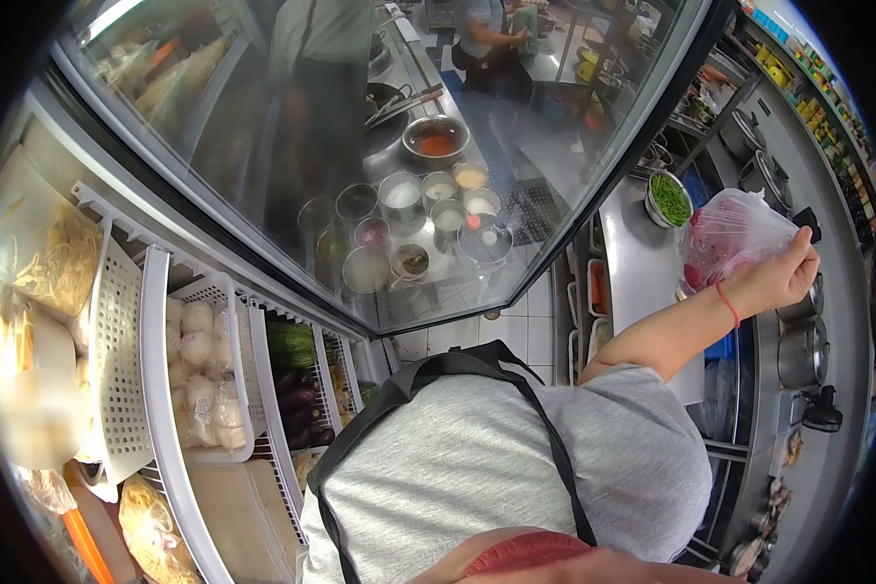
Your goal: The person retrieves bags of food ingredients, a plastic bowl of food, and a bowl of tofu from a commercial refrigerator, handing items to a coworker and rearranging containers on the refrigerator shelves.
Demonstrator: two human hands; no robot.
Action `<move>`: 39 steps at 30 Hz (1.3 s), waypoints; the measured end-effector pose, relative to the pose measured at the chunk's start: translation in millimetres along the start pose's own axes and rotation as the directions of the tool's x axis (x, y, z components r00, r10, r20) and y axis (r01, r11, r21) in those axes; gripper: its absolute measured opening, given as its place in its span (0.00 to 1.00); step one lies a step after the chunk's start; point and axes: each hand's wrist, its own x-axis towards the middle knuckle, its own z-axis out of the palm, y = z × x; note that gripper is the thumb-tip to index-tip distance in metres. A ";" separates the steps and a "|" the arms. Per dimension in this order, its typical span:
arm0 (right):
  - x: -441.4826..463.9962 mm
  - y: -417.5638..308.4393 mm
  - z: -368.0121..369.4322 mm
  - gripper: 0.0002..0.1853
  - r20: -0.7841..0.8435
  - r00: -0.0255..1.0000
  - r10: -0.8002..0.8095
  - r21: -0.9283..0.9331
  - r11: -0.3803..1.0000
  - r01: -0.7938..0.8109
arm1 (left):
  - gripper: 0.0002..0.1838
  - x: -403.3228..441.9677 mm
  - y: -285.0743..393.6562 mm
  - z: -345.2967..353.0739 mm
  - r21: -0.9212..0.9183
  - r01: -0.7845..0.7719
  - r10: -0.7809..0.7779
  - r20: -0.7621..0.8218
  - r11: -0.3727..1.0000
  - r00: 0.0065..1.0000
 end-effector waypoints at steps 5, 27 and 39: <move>-0.5 0.7 -0.9 0.16 -0.006 1.000 0.002 -0.017 1.000 -0.002 | 0.22 -0.6 -1.8 0.5 0.008 -0.001 0.001 0.004 1.000 1.000; -169.8 -61.4 69.7 0.09 0.999 0.035 -0.002 0.027 0.666 -0.746 | 0.42 -205.8 289.5 119.3 -0.591 -0.288 0.657 0.678 0.754 0.328; -258.6 -77.3 64.5 0.15 0.831 -0.265 -0.490 0.404 0.857 -0.320 | 0.40 -205.8 290.7 112.0 -0.895 0.084 0.826 0.438 0.439 0.354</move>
